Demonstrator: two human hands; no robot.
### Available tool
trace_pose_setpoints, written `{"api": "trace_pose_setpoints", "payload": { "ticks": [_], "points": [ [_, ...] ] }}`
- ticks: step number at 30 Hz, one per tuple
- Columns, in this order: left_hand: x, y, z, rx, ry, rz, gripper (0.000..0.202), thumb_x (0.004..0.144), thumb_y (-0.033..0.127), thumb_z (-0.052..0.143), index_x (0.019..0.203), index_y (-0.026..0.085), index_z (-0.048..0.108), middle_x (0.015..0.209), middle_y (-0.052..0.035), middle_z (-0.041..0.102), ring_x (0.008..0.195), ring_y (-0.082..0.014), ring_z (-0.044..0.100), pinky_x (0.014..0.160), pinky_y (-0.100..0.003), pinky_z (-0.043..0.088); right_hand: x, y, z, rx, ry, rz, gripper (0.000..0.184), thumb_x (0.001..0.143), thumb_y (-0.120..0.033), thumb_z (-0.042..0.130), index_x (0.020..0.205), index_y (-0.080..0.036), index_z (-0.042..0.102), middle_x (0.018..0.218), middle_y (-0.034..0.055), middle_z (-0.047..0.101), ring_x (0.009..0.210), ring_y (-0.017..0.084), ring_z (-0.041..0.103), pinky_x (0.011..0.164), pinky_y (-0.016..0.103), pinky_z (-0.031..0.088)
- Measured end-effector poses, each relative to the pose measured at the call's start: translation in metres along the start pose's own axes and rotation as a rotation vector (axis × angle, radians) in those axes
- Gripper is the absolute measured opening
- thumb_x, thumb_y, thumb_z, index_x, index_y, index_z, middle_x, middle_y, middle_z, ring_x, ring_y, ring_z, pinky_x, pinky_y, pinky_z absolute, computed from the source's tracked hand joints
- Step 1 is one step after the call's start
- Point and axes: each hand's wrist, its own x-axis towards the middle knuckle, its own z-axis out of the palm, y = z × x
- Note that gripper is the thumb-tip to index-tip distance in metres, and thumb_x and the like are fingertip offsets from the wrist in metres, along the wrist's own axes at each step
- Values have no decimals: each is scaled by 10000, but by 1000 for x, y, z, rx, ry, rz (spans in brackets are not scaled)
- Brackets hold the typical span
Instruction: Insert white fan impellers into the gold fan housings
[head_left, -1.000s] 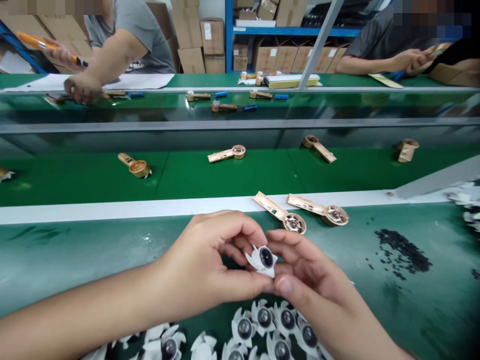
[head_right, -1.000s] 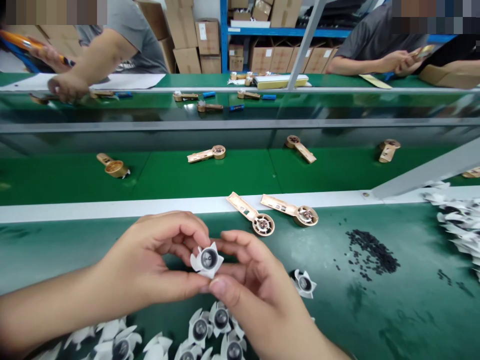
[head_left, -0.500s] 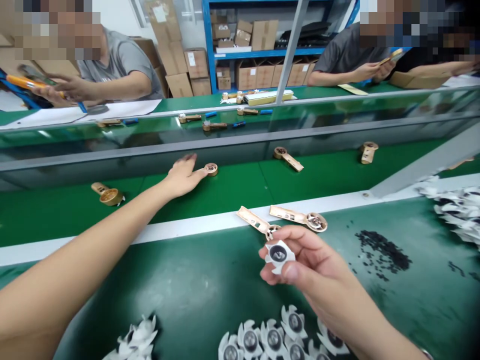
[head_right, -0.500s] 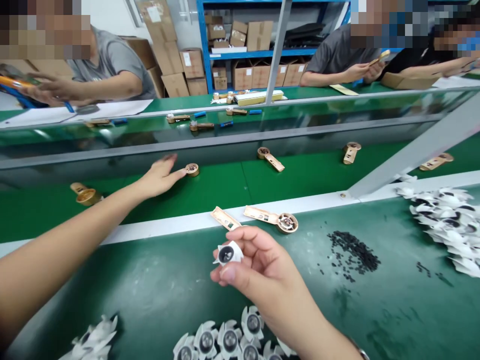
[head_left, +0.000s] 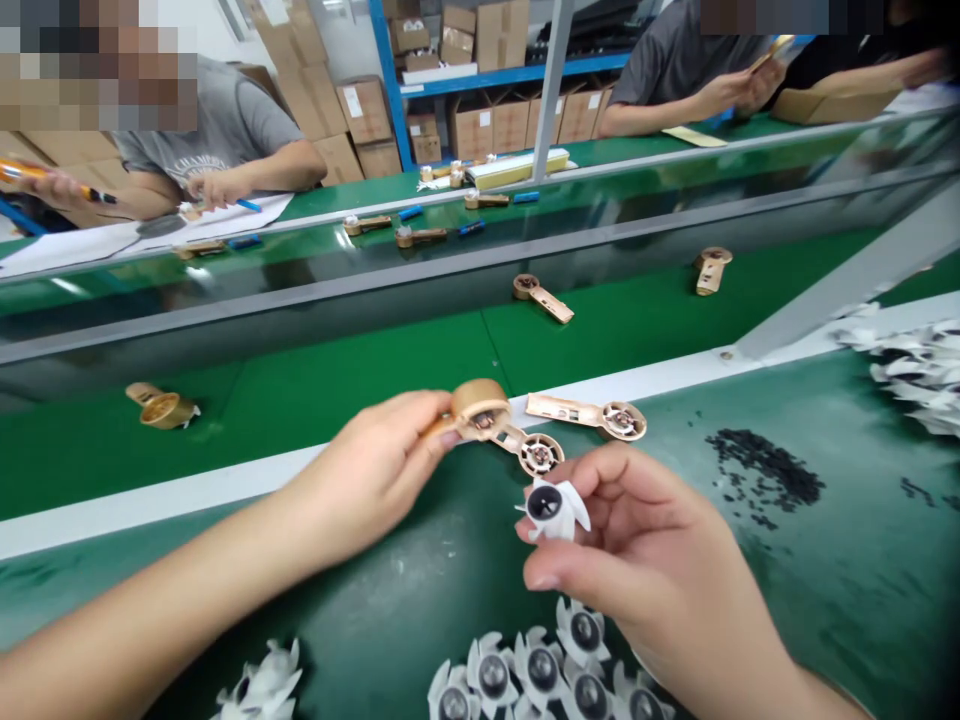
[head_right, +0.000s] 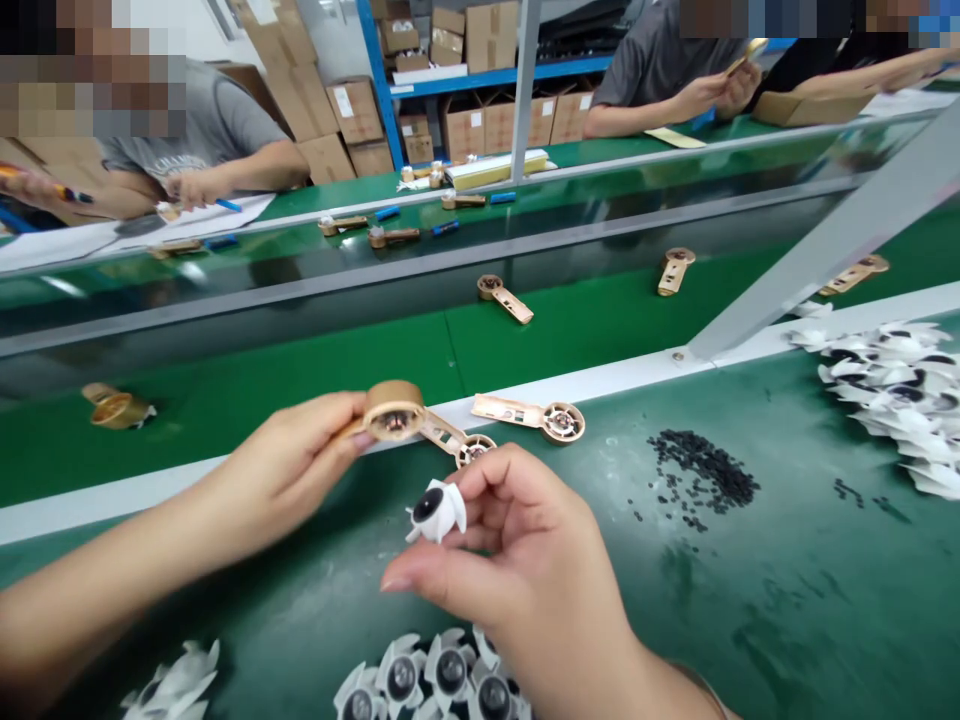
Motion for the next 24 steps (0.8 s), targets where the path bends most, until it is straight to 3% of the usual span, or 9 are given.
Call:
{"api": "trace_pose_setpoints", "payload": {
  "ticks": [2, 5, 11, 15, 19, 24],
  "points": [
    [-15, 21, 6, -47, 10, 117, 192, 1022, 241, 393, 864, 218, 500, 810, 7, 540, 741, -135, 551, 661, -232, 428, -3, 0, 1, -33, 31, -21, 415, 539, -155, 950, 738, -238, 595, 684, -41, 749, 595, 111, 696, 568, 178, 556],
    [-27, 33, 11, -17, 33, 160, 124, 972, 120, 434, 952, 230, 488, 881, 2, 535, 800, -139, 554, 668, -228, 431, -7, -1, 3, -51, 30, -52, 397, 561, -185, 943, 722, -240, 584, 668, -33, 757, 572, 113, 686, 514, 169, 530],
    [-32, 36, 13, 37, 47, 168, 160, 938, 91, 409, 981, 242, 438, 932, -4, 540, 759, -158, 562, 638, -276, 477, -14, -7, 6, -102, 114, 17, 430, 529, -208, 959, 725, -245, 578, 701, -33, 759, 654, 137, 697, 575, 205, 552],
    [-34, 40, 15, 113, 51, 184, 176, 920, 78, 394, 984, 239, 425, 920, -11, 546, 730, -171, 587, 600, -293, 508, -13, -3, 4, -109, 84, -54, 397, 586, -236, 940, 728, -241, 570, 699, -32, 754, 629, 129, 689, 571, 207, 556],
    [-37, 42, 18, 214, 132, 245, 230, 888, 48, 393, 1040, 216, 428, 923, -30, 564, 704, -179, 616, 573, -304, 530, -9, 3, 1, -82, 34, -86, 407, 588, -227, 941, 719, -248, 557, 691, -34, 750, 623, 141, 700, 570, 220, 570],
    [-43, 41, 22, 320, 203, 293, 249, 916, 70, 394, 1132, 182, 448, 919, -53, 579, 679, -193, 619, 516, -308, 505, -11, 4, 2, -64, 60, -69, 432, 562, -208, 949, 708, -257, 546, 652, -51, 727, 607, 160, 702, 565, 246, 583]
  ]
}}
